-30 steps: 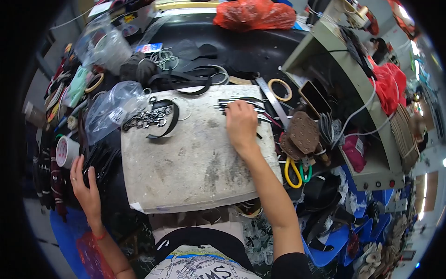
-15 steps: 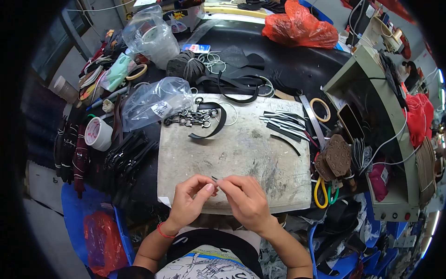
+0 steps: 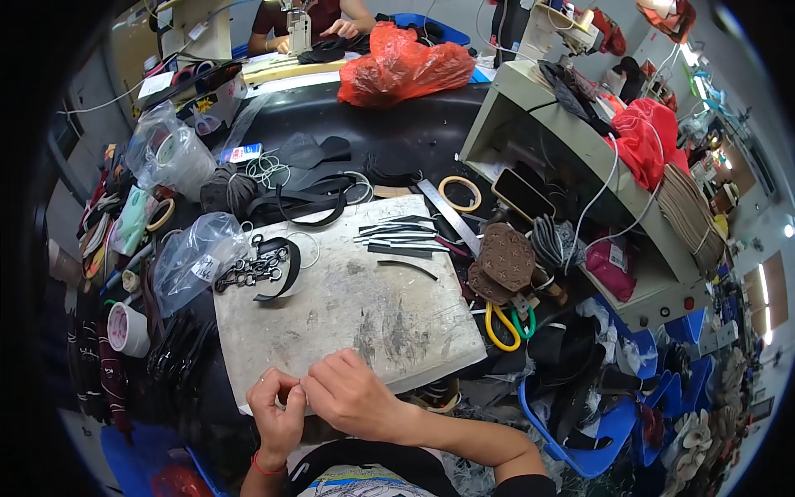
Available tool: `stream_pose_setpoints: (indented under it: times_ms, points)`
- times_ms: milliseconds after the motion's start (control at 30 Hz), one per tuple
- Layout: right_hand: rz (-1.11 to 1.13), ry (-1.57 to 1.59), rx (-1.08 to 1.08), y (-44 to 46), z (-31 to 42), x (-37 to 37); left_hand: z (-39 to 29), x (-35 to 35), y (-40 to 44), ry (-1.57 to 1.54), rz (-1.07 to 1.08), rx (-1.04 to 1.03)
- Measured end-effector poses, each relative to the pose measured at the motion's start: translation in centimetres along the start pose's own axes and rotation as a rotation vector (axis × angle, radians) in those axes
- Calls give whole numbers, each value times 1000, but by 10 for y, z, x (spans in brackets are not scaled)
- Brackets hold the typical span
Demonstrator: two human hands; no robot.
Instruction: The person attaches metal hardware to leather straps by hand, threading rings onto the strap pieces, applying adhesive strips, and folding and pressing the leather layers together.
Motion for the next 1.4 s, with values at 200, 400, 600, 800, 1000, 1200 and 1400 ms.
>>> stream_pose_setpoints:
  times_ms: [200,400,600,800,1000,1200,1400]
  points:
    - [-308,1133,-994,-28,-46,-15,26,-11,-16,-459,60,284]
    - [600,523,-597,-83,-33,33,58,83,15,-462,-189,303]
    - [8,153,-269,8,4,16,29,17,18,-430,112,283]
    - [-119,138,-292,13,-24,5,32,59,86,420,-96,-377]
    - [-25,196,-436,-19,-21,4,76,42,133,702,-159,-361]
    - [34,105,-531,-46,-37,4,68,68,101,-29,-317,21]
    - [-151,14,-574,-34,-42,27,74,-14,7,-973,208,801]
Point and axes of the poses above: each hand's wrist, its own y-axis towards the middle knuckle, its own x-axis out of the back of the hand, z = x × y, the point moved 6 cm from there along y, towards the middle knuckle, and after that the axes turned 6 degrees about -z, right-handed, at the moved point
